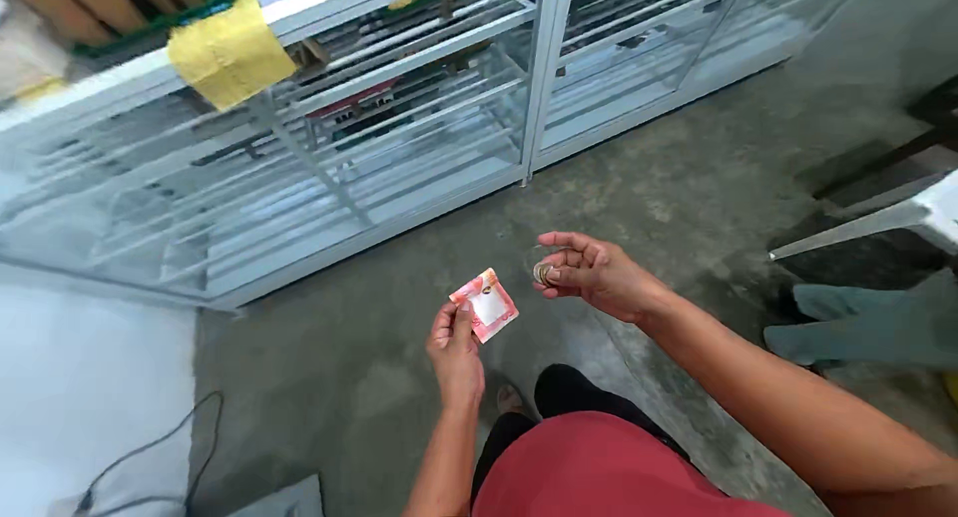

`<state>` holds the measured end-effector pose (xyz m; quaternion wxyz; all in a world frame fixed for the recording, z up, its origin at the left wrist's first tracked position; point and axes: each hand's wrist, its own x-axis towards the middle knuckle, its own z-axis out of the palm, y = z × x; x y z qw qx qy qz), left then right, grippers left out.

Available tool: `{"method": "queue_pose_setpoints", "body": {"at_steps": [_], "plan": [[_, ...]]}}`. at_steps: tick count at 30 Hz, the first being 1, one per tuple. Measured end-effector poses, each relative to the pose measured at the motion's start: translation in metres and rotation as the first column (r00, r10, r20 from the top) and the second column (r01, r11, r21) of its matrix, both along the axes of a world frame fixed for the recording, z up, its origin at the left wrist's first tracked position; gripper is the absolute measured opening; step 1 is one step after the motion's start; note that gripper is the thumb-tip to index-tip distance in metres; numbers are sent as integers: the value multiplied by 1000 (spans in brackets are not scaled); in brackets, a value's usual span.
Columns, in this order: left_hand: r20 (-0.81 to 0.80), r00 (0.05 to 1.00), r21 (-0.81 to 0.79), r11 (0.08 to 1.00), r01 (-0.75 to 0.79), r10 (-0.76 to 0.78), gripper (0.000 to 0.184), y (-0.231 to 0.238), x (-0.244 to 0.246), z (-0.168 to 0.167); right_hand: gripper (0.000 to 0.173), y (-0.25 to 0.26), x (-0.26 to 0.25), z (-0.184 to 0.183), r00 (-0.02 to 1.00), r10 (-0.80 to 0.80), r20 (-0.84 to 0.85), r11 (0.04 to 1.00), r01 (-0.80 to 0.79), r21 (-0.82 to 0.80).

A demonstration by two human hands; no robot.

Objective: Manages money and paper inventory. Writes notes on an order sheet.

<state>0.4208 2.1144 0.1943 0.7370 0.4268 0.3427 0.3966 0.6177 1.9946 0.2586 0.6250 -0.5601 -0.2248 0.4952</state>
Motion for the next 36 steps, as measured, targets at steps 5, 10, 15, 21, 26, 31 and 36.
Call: {"method": "queue_pose_setpoints", "body": {"at_steps": [5, 10, 15, 21, 26, 31, 36], "plan": [[-43, 993, 3, 994, 107, -106, 20, 97, 91, 2, 42, 95, 76, -21, 997, -72, 24, 997, 72, 8], [-80, 994, -5, 997, 75, -75, 22, 197, 180, -1, 33, 216, 155, -41, 995, 13, 98, 992, -25, 124], [39, 999, 69, 998, 15, -18, 23, 289, 244, 45, 27, 345, 234, 12, 947, 177, 269, 927, -252, 278], [3, 1000, 543, 840, -13, 14, 29, 416, 283, 84, 27, 476, 326, 110, 796, 62, 603, 822, -383, 421], [-5, 994, 886, 461, -47, 112, 23, 554, 317, 104, 28, 587, 392, 158, 827, -247, 505, 893, -8, 449], [19, 974, 958, 274, -82, 225, 21, 676, 360, 103, 25, 704, 434, 185, 864, -432, 260, 840, 280, 465], [-205, 925, 960, 249, 127, 320, 22, 675, 364, 105, 28, 778, 454, 185, 850, -391, 352, 901, 276, 334]]}}
